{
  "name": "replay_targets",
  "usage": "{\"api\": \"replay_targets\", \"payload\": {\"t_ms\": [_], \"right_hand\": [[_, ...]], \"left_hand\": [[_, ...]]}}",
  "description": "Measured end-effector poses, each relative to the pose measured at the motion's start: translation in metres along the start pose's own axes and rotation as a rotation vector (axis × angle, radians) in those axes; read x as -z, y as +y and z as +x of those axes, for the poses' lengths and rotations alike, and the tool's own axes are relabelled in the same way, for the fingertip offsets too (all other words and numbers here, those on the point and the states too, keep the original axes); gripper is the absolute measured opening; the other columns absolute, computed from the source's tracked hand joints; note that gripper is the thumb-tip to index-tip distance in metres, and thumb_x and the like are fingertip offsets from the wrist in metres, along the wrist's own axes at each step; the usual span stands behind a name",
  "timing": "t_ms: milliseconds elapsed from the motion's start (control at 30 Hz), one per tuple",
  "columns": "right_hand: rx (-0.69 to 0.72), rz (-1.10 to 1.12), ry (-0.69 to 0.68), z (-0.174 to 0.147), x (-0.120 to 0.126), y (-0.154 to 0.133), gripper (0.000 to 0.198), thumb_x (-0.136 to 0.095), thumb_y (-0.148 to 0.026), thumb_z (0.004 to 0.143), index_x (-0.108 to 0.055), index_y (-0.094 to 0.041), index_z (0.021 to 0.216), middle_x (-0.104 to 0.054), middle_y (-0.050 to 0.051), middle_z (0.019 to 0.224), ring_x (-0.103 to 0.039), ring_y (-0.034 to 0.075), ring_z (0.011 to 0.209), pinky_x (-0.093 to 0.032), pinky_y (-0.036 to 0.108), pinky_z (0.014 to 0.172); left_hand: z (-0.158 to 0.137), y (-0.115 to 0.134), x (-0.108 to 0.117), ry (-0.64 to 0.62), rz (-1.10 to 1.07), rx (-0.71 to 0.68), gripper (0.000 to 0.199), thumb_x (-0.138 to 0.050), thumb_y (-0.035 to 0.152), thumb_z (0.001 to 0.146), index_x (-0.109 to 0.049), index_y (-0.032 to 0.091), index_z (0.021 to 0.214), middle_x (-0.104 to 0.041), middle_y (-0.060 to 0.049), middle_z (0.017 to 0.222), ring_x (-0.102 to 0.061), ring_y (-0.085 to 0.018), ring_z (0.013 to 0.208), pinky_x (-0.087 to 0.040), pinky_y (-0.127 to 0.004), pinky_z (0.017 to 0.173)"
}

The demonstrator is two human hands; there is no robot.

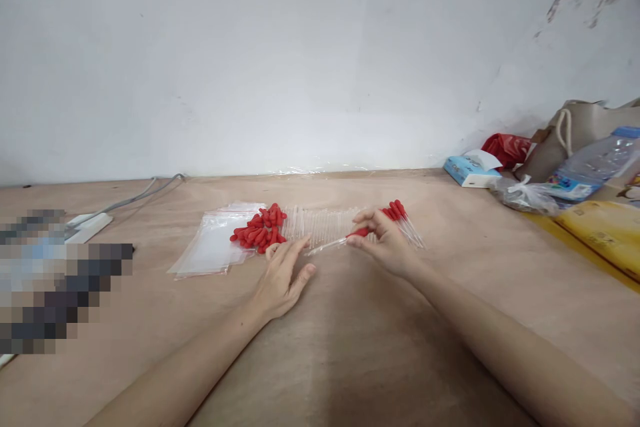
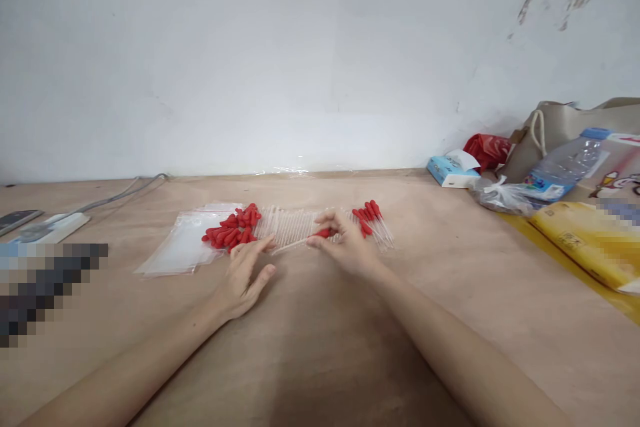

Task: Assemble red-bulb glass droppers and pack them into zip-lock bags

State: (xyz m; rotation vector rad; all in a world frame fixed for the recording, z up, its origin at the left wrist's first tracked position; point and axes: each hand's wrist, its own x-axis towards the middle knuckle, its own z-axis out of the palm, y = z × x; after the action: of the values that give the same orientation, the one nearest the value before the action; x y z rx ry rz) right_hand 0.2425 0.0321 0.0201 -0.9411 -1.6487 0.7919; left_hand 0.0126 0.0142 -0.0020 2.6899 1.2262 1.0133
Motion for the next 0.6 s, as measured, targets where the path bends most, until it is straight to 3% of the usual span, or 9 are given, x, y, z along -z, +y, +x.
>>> {"api": "replay_targets", "payload": {"t_ms": [100,233,300,467,600], "right_hand": [[-0.111,0.078,0.113,0.019,0.037,-0.004,0.029,-0.066,-0.038,0.067,-0.055,-0.019,0.086,-0.057,-0.001,0.071,-0.056,0.012,0.063,-0.046,0.025,0.056],[-0.086,-0.072,0.286,0.045,0.094,0.004,0.037,-0.052,-0.041,0.077,-0.052,-0.023,0.109,-0.058,0.001,0.076,-0.056,0.012,0.071,-0.045,0.025,0.06],[-0.112,-0.206,0.308,0.054,0.111,0.012,0.041,-0.052,-0.04,0.077,-0.048,-0.021,0.114,-0.059,0.001,0.074,-0.055,0.013,0.068,-0.044,0.026,0.059],[-0.197,-0.599,0.127,0.056,0.11,0.027,0.022,-0.054,-0.035,0.073,-0.056,-0.017,0.087,-0.057,-0.001,0.059,-0.05,0.012,0.054,-0.037,0.024,0.052],[-0.191,-0.846,0.117,0.048,0.092,0.038,0.017,-0.054,-0.033,0.071,-0.057,-0.02,0.082,-0.059,-0.002,0.062,-0.052,0.013,0.058,-0.034,0.024,0.055]], "left_hand": [[0.0,-0.002,0.002,-0.001,0.007,0.077,0.038,-0.041,0.029,0.087,-0.034,0.02,0.124,-0.055,-0.008,0.109,-0.048,-0.02,0.099,-0.029,-0.037,0.087],[0.001,0.0,0.001,-0.05,0.02,0.028,0.028,-0.043,0.028,0.087,-0.046,0.021,0.113,-0.054,-0.007,0.109,-0.048,-0.02,0.1,-0.029,-0.037,0.086],[0.002,0.001,0.0,-0.063,0.028,0.011,0.024,-0.044,0.027,0.086,-0.05,0.021,0.109,-0.055,-0.007,0.106,-0.049,-0.02,0.099,-0.029,-0.037,0.086],[0.003,0.002,0.001,-0.083,0.035,0.021,0.022,-0.046,0.027,0.085,-0.053,0.021,0.104,-0.056,-0.006,0.102,-0.05,-0.018,0.093,-0.029,-0.037,0.084],[0.002,0.001,0.001,-0.101,0.024,0.031,0.018,-0.047,0.026,0.085,-0.056,0.021,0.099,-0.056,-0.005,0.1,-0.05,-0.018,0.093,-0.028,-0.037,0.084]]}}
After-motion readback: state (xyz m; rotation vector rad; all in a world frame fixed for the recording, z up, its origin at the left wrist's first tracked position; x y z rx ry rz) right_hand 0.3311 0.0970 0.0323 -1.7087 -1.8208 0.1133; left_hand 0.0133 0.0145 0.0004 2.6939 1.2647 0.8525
